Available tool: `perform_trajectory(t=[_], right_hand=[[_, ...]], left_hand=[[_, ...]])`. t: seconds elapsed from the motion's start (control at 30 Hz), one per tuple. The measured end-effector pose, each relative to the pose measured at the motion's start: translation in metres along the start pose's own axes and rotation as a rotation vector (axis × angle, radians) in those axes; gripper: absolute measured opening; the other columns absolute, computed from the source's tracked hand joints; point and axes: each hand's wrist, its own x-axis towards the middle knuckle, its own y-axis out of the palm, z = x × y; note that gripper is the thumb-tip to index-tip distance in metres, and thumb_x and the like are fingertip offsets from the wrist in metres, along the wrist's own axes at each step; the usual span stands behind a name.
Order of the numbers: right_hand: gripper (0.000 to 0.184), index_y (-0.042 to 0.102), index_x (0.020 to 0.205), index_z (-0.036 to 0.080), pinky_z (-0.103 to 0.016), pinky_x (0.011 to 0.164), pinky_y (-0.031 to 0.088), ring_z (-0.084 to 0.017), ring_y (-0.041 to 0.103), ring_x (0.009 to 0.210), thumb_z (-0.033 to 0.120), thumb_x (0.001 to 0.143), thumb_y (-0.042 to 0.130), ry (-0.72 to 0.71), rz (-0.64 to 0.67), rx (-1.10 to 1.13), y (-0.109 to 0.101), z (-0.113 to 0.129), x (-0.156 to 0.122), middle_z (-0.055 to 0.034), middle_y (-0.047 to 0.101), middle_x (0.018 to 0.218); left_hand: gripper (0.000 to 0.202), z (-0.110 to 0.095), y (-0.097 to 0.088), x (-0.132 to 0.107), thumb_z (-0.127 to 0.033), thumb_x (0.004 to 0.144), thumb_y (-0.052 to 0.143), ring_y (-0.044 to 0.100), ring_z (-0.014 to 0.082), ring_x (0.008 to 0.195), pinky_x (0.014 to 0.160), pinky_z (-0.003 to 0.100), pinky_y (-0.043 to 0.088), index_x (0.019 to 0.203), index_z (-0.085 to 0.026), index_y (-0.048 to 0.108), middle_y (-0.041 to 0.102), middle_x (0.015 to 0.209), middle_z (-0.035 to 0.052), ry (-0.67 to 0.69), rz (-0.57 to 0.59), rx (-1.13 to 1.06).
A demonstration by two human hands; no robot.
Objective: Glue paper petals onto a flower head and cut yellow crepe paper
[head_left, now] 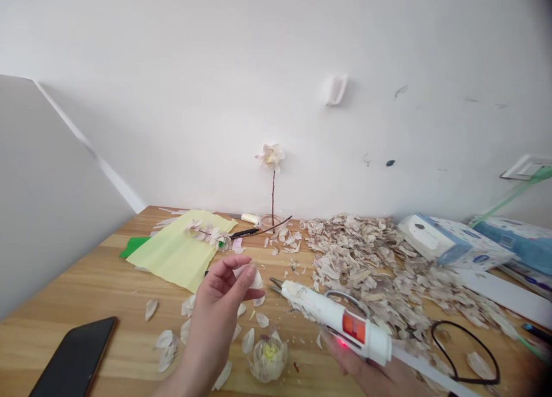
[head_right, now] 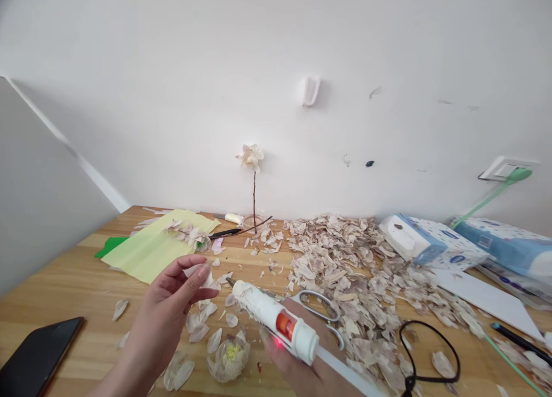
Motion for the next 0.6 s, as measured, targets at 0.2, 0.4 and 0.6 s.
perform_trajectory(t=[0.2,0.4,0.6], right_hand=[[0.01,0.043,0.076,0.023,-0.027,0.055,0.041,-0.017,0.051,0.061,0.022,0.071,0.052,-0.211,0.27,-0.361,-0.006,-0.021,0.005,-0.0015,0.053,0.077],[0.036,0.048,0.093,0.02,-0.032,0.07,0.04,-0.023,0.056,0.084,0.007,0.06,0.048,-0.062,0.479,-0.597,-0.002,-0.069,-0.018,-0.0109,0.051,0.106],[0.038,0.049,0.094,0.021,-0.033,0.071,0.039,-0.023,0.054,0.086,0.01,0.058,0.047,-0.066,0.538,-0.548,-0.001,-0.074,-0.024,-0.0078,0.05,0.105]], left_hand=[[0.025,-0.002,-0.003,0.005,-0.034,0.068,0.07,0.052,0.0049,0.06,0.063,0.019,0.055,0.089,-0.021,0.062,0.05,0.07,-0.0059,-0.053,0.017,-0.058],[0.026,-0.006,-0.003,0.01,-0.03,0.066,0.072,0.05,0.0052,0.061,0.063,0.02,0.056,0.088,-0.019,0.063,0.052,0.069,-0.0053,0.0,0.005,-0.081],[0.027,-0.009,-0.004,0.013,-0.028,0.064,0.073,0.049,0.0058,0.06,0.063,0.022,0.057,0.088,-0.018,0.063,0.053,0.066,-0.0047,0.001,-0.012,-0.064]])
